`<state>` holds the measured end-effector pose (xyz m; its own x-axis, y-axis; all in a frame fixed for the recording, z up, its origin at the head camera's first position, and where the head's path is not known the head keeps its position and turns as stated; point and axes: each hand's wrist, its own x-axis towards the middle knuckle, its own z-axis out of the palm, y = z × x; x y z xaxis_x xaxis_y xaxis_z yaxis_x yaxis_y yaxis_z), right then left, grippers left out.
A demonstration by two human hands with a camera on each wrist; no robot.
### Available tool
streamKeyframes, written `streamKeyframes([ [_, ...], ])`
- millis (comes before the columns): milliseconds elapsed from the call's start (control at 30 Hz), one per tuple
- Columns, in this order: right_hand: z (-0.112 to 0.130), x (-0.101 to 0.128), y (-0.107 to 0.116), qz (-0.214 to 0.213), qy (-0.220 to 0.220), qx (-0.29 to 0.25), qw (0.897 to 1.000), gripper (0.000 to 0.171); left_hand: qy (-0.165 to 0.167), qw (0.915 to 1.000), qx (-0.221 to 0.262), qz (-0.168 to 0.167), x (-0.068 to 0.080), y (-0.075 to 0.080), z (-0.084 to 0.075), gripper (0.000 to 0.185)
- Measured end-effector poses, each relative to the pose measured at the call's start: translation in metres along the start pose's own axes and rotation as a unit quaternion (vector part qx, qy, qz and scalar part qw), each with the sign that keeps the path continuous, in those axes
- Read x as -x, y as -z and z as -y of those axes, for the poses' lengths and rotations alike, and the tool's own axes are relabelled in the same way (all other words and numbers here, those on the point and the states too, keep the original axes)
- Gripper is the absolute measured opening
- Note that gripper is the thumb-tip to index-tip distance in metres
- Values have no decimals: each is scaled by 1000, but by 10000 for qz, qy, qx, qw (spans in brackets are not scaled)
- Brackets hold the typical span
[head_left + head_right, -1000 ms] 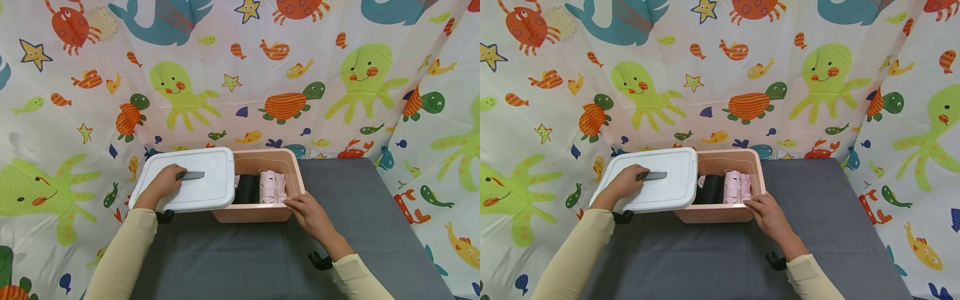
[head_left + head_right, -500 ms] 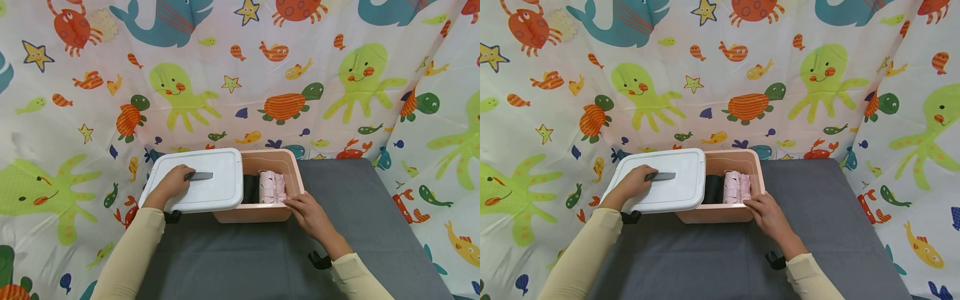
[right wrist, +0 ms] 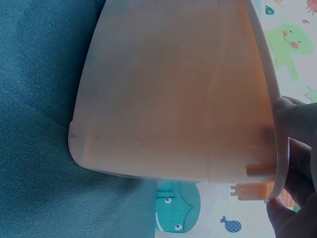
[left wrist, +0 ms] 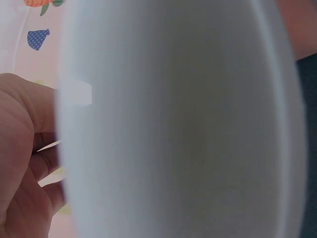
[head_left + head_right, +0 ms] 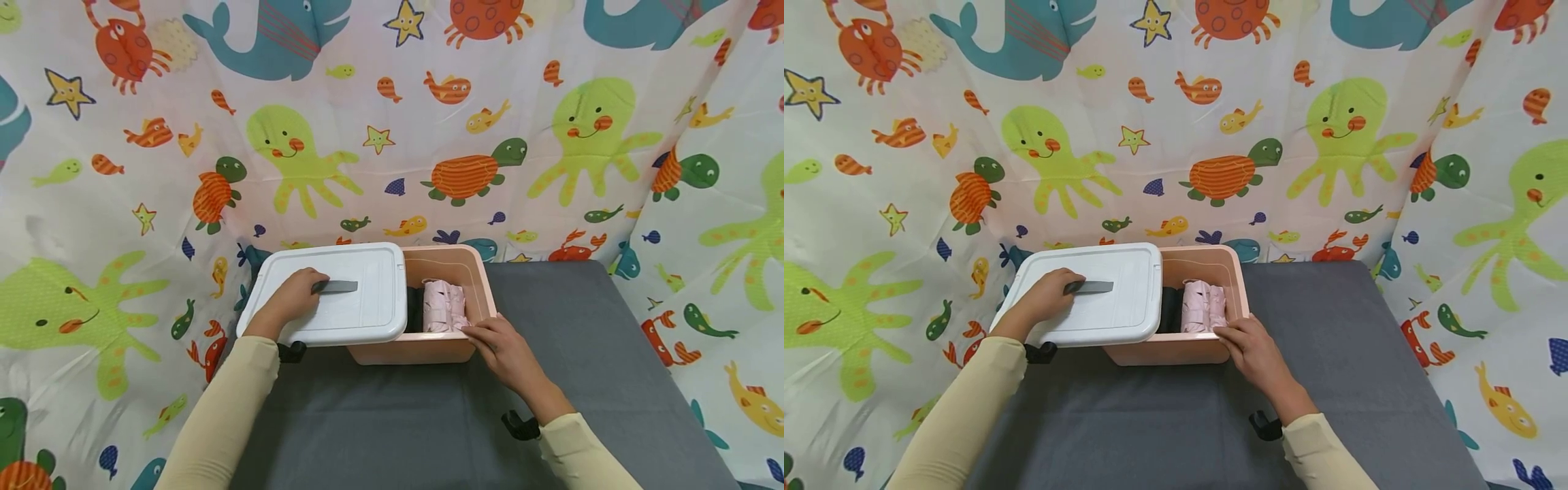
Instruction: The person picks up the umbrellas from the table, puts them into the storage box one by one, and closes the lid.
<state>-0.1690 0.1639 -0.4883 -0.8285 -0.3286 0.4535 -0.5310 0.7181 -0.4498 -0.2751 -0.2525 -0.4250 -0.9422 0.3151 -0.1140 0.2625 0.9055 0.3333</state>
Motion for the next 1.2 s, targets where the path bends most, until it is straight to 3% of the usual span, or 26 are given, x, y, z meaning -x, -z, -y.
streamKeyframes([
  [867, 1, 4, -2, -177, -28, -46, 9998, 25, -349, 9994, -22, -32, -10, -9, -22, 44],
  [1200, 0, 4, -1, -93, -93, -44, 9999, 26, -413, 9991, -17, -14, -14, -13, -38, 44],
])
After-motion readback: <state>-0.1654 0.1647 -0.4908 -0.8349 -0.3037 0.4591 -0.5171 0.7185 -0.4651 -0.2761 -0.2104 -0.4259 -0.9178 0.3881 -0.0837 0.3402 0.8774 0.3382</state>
